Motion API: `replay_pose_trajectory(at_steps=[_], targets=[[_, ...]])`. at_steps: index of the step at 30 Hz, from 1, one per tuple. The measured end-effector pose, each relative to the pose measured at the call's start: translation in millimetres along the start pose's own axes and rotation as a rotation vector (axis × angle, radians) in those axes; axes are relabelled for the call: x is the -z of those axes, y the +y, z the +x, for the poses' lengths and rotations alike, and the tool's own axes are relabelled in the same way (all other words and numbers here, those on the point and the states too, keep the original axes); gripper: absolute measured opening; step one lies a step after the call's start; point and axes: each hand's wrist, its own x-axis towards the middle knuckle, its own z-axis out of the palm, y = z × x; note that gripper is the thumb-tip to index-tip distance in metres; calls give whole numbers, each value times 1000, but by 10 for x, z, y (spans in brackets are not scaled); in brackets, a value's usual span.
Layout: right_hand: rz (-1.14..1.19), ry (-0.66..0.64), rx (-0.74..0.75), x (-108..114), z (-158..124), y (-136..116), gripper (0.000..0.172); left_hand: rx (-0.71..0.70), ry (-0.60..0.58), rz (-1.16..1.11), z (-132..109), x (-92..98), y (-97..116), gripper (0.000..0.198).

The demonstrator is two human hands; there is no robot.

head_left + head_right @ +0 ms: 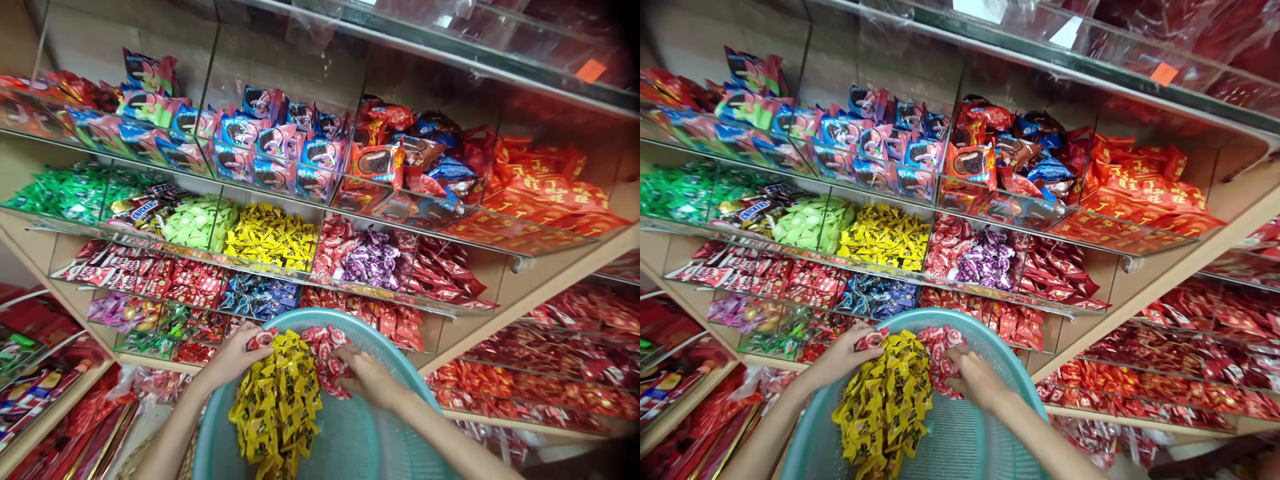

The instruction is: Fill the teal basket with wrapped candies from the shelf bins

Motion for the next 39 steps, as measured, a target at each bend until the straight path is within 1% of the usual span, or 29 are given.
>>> replay_pose_trajectory(at_steps=[3, 6, 13, 18, 22, 24, 26, 30, 32, 35, 39], targets=[[-222, -40, 23, -30, -31, -141, 32, -2, 4, 3, -1, -8, -18, 33], [-287, -54, 20, -26, -52, -159, 33, 0, 2, -10, -2, -15, -35, 35], [-91, -40, -2, 11, -91, 6, 49, 14, 5, -19, -11, -14, -21, 35], [9, -20, 20, 114, -81, 114, 48, 16, 7, -23, -9, -12, 8, 34], [80, 73, 55, 239, -18, 200, 48, 21, 1, -18, -10, -13, 14, 31], [120, 118, 50, 274, 23, 227, 47, 19, 12, -21, -12, -15, 12, 30], [131, 124, 35, 280, 57, 240, 46, 16, 23, -24, -14, -17, 10, 30], [109, 102, 38, 239, 124, 247, 46, 14, 17, -16, -16, -19, 17, 30], [119, 154, 43, 205, 182, 255, 43, 14, 15, -14, -15, -22, 18, 30], [109, 273, 36, 139, 304, 266, 38, 14, 19, -10, -10, -31, 7, 32], [9, 325, -12, 58, 441, 182, 31, 11, 15, -9, -8, -38, -20, 33]])
